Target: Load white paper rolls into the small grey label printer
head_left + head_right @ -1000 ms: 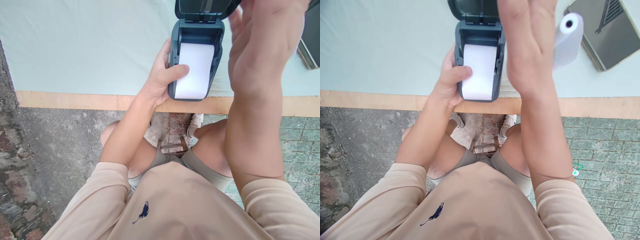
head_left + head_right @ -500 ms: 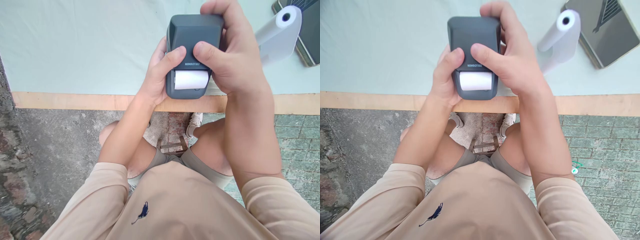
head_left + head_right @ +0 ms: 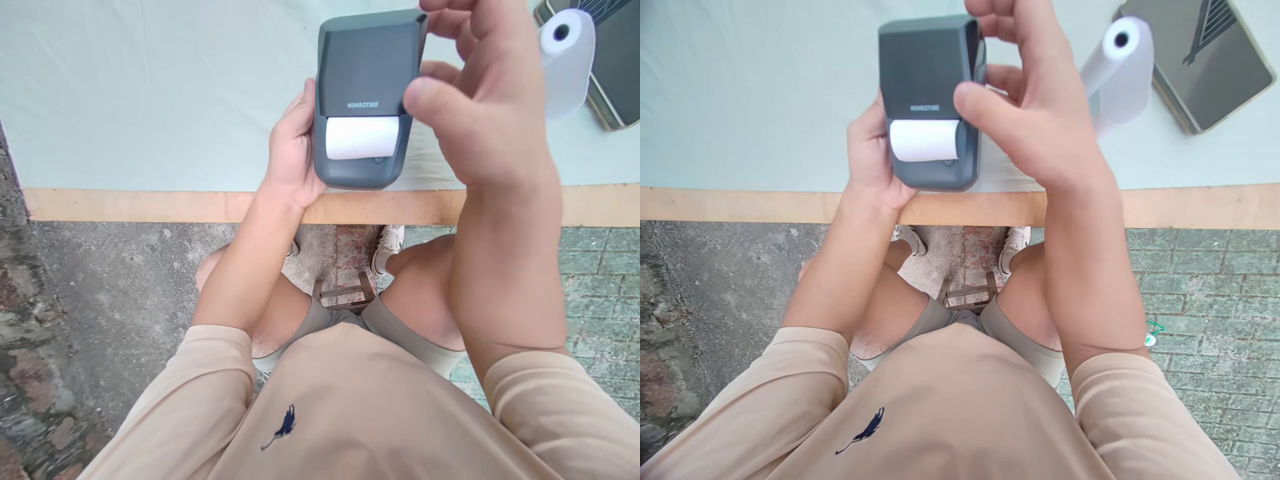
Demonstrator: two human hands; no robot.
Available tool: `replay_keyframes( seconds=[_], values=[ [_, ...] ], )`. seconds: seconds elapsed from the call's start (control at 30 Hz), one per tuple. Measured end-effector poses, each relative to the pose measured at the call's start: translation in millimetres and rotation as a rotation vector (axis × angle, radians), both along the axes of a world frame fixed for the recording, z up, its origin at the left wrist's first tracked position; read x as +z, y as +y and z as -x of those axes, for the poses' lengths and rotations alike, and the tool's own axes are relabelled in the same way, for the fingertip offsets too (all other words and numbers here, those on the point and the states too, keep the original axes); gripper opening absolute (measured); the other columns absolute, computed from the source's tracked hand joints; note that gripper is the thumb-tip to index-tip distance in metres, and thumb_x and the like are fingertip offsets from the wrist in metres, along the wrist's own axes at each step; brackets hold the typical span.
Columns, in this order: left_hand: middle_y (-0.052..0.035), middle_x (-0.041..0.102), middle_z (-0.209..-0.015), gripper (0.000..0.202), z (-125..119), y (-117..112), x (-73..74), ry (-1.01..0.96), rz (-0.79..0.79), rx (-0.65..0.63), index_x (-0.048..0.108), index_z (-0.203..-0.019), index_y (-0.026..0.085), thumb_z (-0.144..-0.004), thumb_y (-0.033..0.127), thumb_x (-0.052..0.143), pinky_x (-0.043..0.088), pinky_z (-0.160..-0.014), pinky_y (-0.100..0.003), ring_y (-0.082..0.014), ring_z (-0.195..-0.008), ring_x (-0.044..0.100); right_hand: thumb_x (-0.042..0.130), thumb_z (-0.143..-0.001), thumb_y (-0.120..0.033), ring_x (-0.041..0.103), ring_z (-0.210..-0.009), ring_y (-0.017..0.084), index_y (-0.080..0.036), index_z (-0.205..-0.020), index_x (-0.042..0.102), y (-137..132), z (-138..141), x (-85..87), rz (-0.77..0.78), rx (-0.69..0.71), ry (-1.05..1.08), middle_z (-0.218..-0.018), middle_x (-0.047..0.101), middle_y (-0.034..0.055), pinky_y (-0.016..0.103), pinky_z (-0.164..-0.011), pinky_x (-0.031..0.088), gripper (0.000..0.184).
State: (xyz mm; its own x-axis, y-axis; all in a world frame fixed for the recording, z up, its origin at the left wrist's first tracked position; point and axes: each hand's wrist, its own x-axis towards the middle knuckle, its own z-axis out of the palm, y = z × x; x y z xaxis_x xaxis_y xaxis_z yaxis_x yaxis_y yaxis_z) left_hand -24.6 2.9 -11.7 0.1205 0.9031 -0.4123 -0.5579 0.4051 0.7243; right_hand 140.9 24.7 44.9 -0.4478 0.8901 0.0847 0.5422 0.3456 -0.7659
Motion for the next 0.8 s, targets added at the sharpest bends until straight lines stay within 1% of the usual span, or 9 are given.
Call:
replay_keyframes(
  seconds=[0.1,0.2,0.27,0.33,0.4,0.47,0.57,0.67,0.8],
  values=[
    [0.0014,0.067,-0.09,0.029,-1,1,-3.9,0.049,0.017,0.082,0.06,-0.089,0.034,-0.066,0.05,0.056,0.052,-0.081,-0.032,-0.0228,-0.116,0.047,0.054,-0.066,-0.021,0.039,-0.112,0.004,-0.019,-0.113,0.037,-4,-3,11.8,0.039,0.031,0.12,-0.123,0.036,0.0017,0.01,-0.075,0.047,0.05],
    [0.0045,0.064,-0.098,0.024,-4,2,-3.5,-0.002,-0.04,0.117,0.06,-0.088,0.032,-0.067,0.042,0.059,0.053,-0.078,-0.028,-0.021,-0.113,0.051,0.058,-0.067,-0.035,0.047,-0.096,0.004,-0.015,-0.106,0.045,-1,0,12.9,-0.078,-0.119,0.128,-0.107,0.047,0.002,0.012,-0.069,0.046,0.046],
    [0.0042,0.064,-0.098,0.024,-4,3,-1.9,-0.05,-0.029,0.117,0.059,-0.09,0.03,-0.067,0.039,0.06,0.053,-0.081,-0.026,-0.0205,-0.117,0.048,0.048,-0.072,-0.047,0.05,-0.076,0.002,-0.014,-0.094,0.051,3,3,11.0,-0.203,-0.3,0.128,-0.082,0.048,0.0008,0.014,-0.065,0.043,0.039],
    [0.0009,0.064,-0.092,0.031,-3,2,-0.6,-0.052,0.066,0.118,0.059,-0.092,0.027,-0.066,0.044,0.06,0.053,-0.083,-0.026,-0.0219,-0.121,0.043,0.032,-0.077,-0.053,0.047,-0.062,0.001,-0.013,-0.079,0.054,7,7,10.8,-0.237,-0.389,0.154,-0.065,0.042,0.0009,0.017,-0.06,0.039,0.045],
    [-0.0028,0.064,-0.089,0.042,-1,1,-0.4,-0.031,0.182,0.134,0.058,-0.095,0.024,-0.065,0.053,0.057,0.053,-0.083,-0.027,-0.024,-0.124,0.04,0.02,-0.079,-0.055,0.049,-0.061,0.001,-0.012,-0.075,0.055,9,10,12.8,-0.181,-0.355,0.169,-0.065,0.045,0.0015,0.018,-0.056,0.037,0.055],
    [-0.0044,0.063,-0.089,0.05,-1,-1,-0.6,-0.03,0.216,0.131,0.058,-0.098,0.022,-0.064,0.058,0.055,0.053,-0.082,-0.028,-0.025,-0.124,0.039,0.018,-0.08,-0.052,0.053,-0.07,0.002,-0.013,-0.086,0.057,8,11,16.3,-0.175,-0.297,0.13,-0.077,0.052,0.0004,0.018,-0.057,0.038,0.056],
    [-0.0024,0.062,-0.09,0.045,-4,-3,2.6,-0.086,0.048,0.035,0.057,-0.102,0.022,-0.067,0.051,0.057,0.053,-0.079,-0.026,-0.0246,-0.121,0.043,0.031,-0.082,-0.039,0.052,-0.081,0.003,-0.022,-0.096,0.058,4,9,22.4,-0.271,-0.161,-0.095,-0.088,0.054,-0.0057,0.017,-0.069,0.041,0.035],
    [0.0001,0.061,-0.095,0.03,-11,-5,13.5,-0.149,-0.216,-0.082,0.055,-0.106,0.022,-0.079,0.034,0.047,0.052,-0.08,-0.025,-0.0218,-0.118,0.047,0.039,-0.079,-0.037,0.051,-0.088,0.009,-0.031,-0.096,0.056,0,9,28.9,-0.215,-0.033,-0.498,-0.091,0.056,-0.009,0.027,-0.084,0.039,0.024],
    [0.0032,0.06,-0.099,0.028,-17,-7,28.9,-0.124,-0.324,-0.146,0.056,-0.101,0.021,-0.084,0.016,0.035,0.049,-0.086,-0.024,-0.0176,-0.119,0.045,0.037,-0.077,-0.041,0.049,-0.091,0.019,-0.031,-0.099,0.05,-2,14,34.9,-0.093,0.015,-0.819,-0.087,0.055,-0.0009,0.038,-0.079,0.038,0.028]
  ],
)
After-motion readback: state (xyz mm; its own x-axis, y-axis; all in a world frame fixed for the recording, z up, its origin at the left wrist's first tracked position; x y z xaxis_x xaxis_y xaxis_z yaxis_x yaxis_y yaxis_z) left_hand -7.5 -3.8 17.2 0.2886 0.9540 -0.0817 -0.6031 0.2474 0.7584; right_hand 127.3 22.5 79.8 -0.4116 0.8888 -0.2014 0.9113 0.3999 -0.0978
